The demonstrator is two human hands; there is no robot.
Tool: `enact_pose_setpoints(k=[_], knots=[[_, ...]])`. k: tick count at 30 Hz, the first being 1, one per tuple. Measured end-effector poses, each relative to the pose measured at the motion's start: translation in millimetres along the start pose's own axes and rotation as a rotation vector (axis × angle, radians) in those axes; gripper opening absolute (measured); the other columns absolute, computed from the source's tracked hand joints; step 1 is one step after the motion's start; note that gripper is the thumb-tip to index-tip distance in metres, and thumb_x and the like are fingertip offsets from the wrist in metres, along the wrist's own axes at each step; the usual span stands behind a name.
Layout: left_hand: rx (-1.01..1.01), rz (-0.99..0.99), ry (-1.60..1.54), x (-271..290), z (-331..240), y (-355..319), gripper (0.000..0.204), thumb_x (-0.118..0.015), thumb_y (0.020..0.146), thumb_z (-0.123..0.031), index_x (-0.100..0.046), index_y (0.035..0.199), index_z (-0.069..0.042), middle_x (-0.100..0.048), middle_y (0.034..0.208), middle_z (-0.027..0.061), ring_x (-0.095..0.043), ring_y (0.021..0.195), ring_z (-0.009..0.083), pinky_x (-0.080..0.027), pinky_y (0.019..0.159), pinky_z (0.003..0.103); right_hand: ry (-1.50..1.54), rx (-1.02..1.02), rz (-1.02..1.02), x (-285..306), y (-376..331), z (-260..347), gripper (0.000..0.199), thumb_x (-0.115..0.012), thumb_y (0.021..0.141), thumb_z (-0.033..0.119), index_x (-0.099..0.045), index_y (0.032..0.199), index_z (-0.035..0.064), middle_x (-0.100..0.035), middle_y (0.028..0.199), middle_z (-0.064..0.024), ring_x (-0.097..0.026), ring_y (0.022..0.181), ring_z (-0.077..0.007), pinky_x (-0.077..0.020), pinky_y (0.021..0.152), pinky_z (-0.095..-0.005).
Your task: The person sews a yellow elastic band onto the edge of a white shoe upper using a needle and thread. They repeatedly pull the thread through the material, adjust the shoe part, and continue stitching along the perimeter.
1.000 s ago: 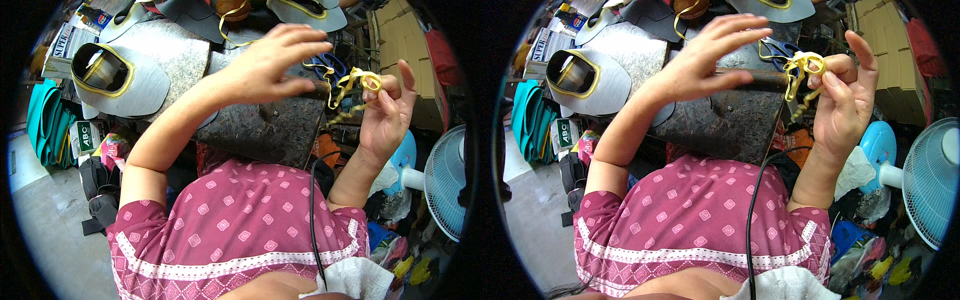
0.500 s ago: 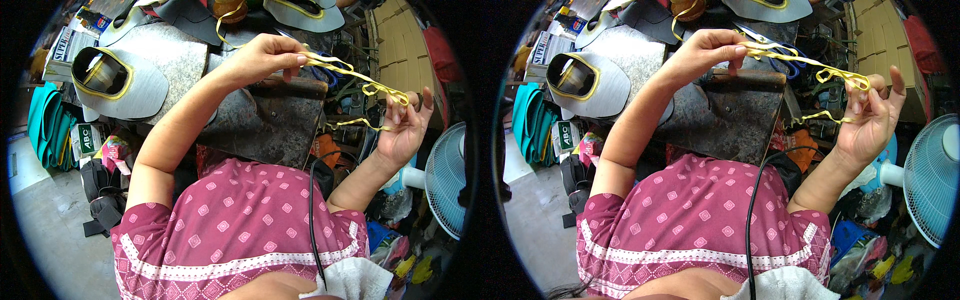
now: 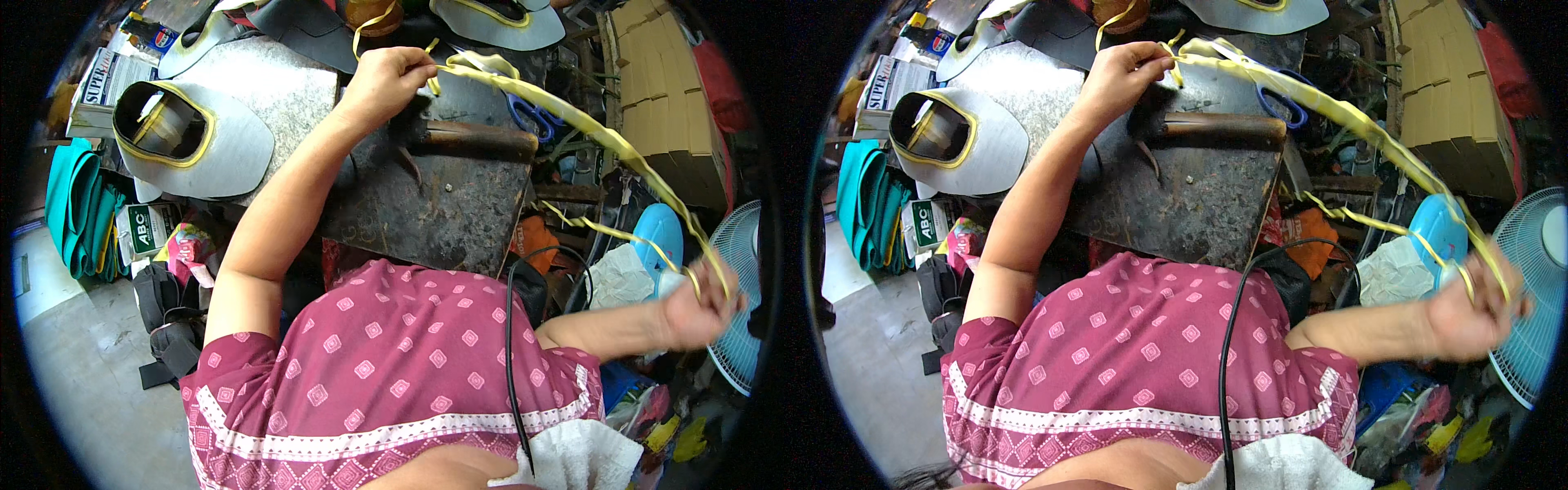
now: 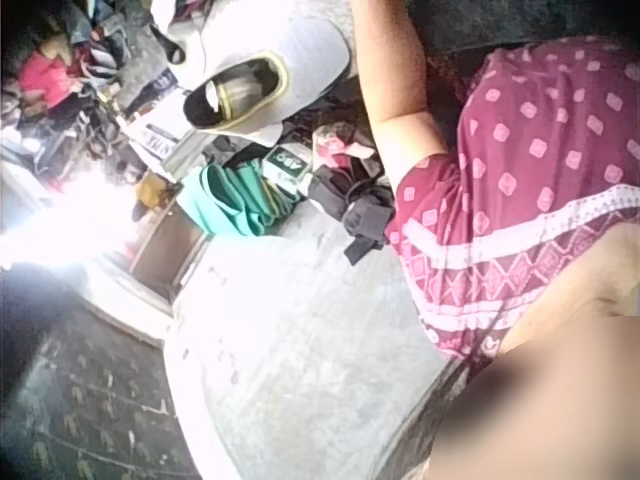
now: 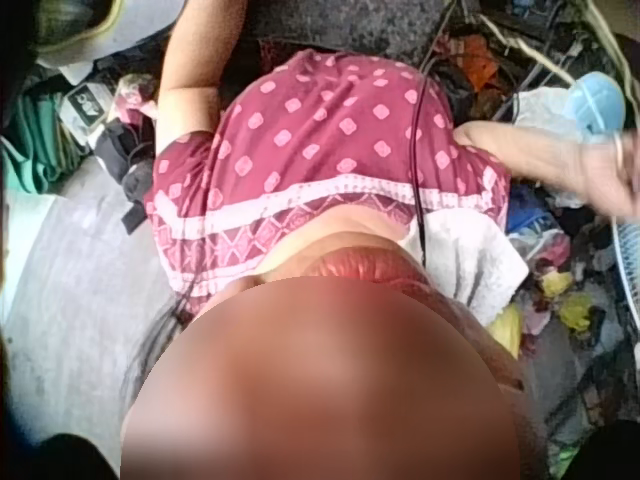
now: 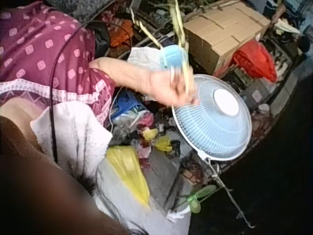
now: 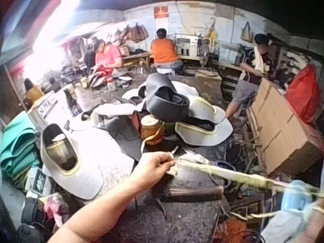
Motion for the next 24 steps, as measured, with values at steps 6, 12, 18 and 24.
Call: enact_pose_setpoints(k=[6,12,18,24], knots=[[-0.22,-0.002,0.048,-19.5,-21.1,-1.0,0.02,-0.067,0.086,-0.019,-0.072,0.094,-0.002,-0.069,0.081,0.0184,-0.069,0.078,0.0312,-0.054,0.071,0.038,-0.223,0.196,0.046,22.2,14.0,100.1,0.016,-0.053,0.071,-0.007,-0.051,0.069,0.0088,-0.038,0.065,-0.0043,-0.036,0.061,-0.0143,-0.0306,0.07,-0.0399],[0.005,-0.04,0.098,3.9,16.3,7.1,0.023,-0.065,0.09,-0.019,-0.07,0.101,0.001,-0.071,0.085,0.0177,-0.071,0.077,0.0234,-0.053,0.072,0.034,-0.105,0.553,0.041,38.3,8.4,196.8,0.021,-0.048,0.071,0.0,-0.039,0.053,0.0075,-0.035,0.055,-0.0088,-0.036,0.062,-0.0178,-0.0287,0.062,-0.0356],[-0.212,-0.049,0.058,-22.0,-16.4,3.0,0.021,-0.065,0.088,-0.023,-0.073,0.092,-0.004,-0.07,0.086,0.0169,-0.067,0.084,0.0355,-0.054,0.076,0.041,-0.387,0.178,0.04,37.5,26.4,127.6,0.022,-0.053,0.084,0.001,-0.051,0.104,-0.0066,-0.053,0.072,-0.0158,-0.044,0.066,-0.0196,-0.0418,0.07,-0.0349],[-0.553,-0.153,0.381,-26.0,-75.5,-10.3,0.015,-0.065,0.089,-0.022,-0.073,0.099,-0.014,-0.07,0.092,0.0035,-0.062,0.096,0.0237,-0.04,0.094,0.043,-1.07,0.311,0.296,-4.6,40.3,1.8,0.042,-0.055,0.093,-0.007,-0.041,0.133,-0.0068,-0.065,0.105,-0.0292,-0.06,0.08,-0.0202,-0.05,0.076,-0.0287]])
Point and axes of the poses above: each hand's wrist, its own y-axis towards the middle knuckle, its own x-axis out of the back of the hand, z = x × y, the point moved 10 cm from there along y, towards the middle knuckle
